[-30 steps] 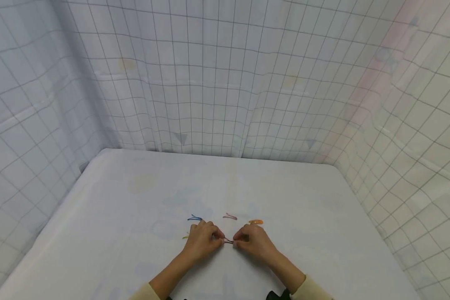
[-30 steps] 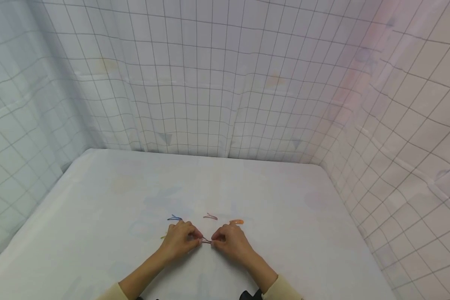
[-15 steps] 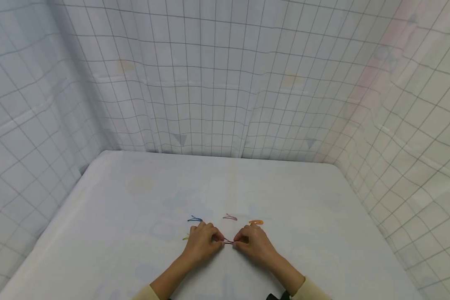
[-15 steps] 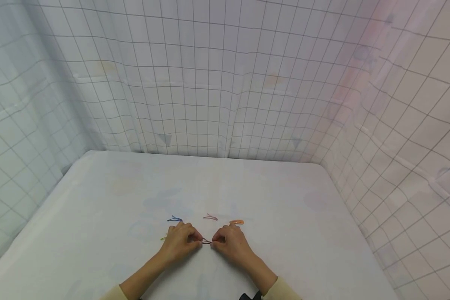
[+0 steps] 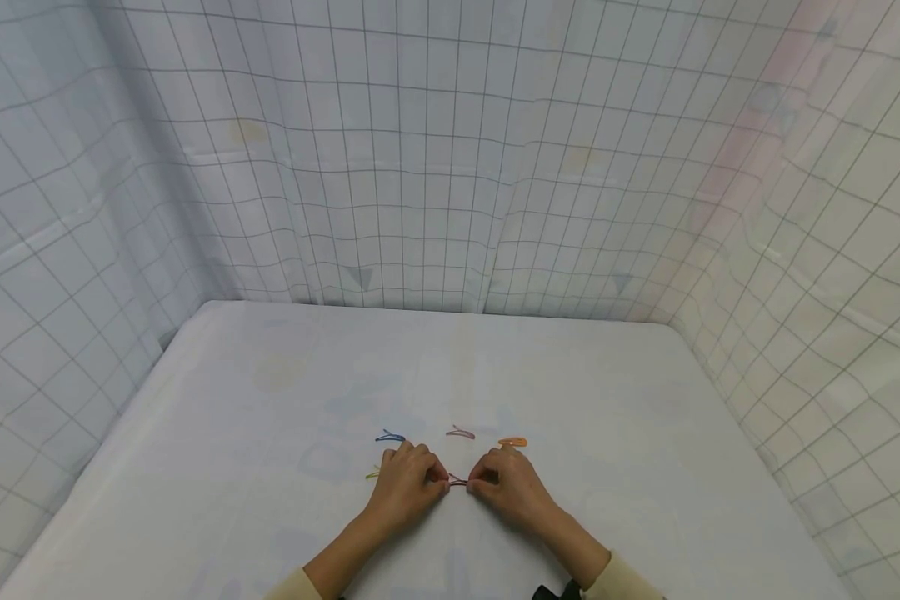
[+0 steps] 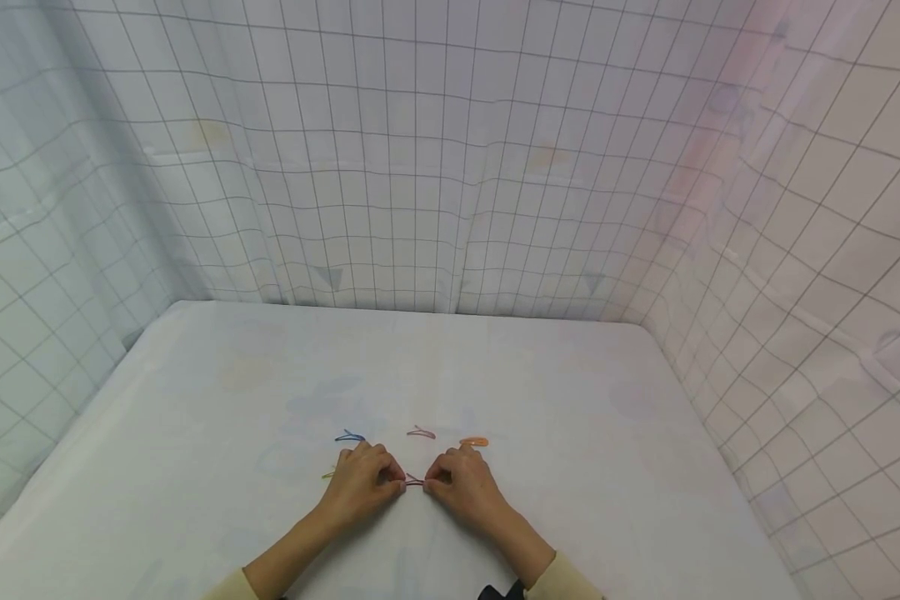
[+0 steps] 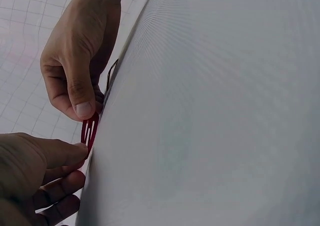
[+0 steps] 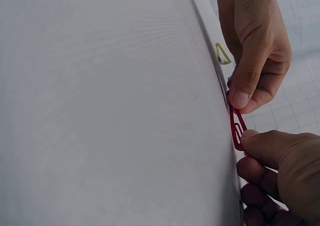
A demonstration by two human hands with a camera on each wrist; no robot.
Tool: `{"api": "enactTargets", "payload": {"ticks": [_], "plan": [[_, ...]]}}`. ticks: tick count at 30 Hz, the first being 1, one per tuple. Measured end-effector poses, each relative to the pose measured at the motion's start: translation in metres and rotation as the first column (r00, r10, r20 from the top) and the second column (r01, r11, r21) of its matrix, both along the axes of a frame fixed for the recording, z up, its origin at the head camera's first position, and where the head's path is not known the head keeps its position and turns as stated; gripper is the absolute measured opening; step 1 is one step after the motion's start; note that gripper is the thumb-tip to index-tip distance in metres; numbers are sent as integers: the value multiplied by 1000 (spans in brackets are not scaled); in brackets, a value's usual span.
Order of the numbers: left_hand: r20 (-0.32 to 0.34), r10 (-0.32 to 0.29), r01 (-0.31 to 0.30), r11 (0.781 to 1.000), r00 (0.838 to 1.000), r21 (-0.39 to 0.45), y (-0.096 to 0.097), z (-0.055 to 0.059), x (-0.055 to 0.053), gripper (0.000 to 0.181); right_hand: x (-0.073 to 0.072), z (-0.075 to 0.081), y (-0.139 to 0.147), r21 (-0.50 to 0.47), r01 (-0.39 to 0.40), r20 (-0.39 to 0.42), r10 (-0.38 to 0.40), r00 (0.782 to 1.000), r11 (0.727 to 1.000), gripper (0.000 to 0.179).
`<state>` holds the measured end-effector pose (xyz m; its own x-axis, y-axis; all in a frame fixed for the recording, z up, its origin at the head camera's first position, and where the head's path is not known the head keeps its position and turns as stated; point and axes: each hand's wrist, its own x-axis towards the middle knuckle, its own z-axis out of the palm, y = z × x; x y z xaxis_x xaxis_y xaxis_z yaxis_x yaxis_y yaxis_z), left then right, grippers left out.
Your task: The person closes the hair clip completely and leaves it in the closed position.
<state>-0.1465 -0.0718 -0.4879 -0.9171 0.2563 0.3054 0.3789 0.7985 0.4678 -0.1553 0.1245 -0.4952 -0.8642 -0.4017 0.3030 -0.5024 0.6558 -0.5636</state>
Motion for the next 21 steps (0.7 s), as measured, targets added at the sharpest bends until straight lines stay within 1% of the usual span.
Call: {"api": "enactTargets", "payload": {"ticks": [4, 7, 11, 14, 17, 21], "plan": [[9, 2, -2, 1000, 1000, -2, 0, 0, 0, 11, 0, 1, 1, -7, 3, 15, -3, 1000, 1000, 7], [8, 9, -9, 1000, 1000, 5, 0, 1, 0, 11, -1, 1, 1, -13, 10, 10, -10, 1000, 1000, 7], [-30, 22, -21, 999, 999, 27, 1, 3, -1, 11, -2, 3, 1, -58, 8, -14, -9, 1000, 998, 9], [-61, 24, -20, 998, 998, 56, 2, 7, -1, 12, -2, 6, 0, -86, 23, -21, -25, 999, 996, 10], [-75, 25, -19, 997, 997, 78, 2, 10, -2, 12, -3, 11, 0, -93, 62, 4, -62, 998, 994, 9], [-73, 25, -17, 994, 997, 107, 3, 14, -3, 11, -2, 20, 0, -113, 103, 45, -99, 994, 988, 9]]}}
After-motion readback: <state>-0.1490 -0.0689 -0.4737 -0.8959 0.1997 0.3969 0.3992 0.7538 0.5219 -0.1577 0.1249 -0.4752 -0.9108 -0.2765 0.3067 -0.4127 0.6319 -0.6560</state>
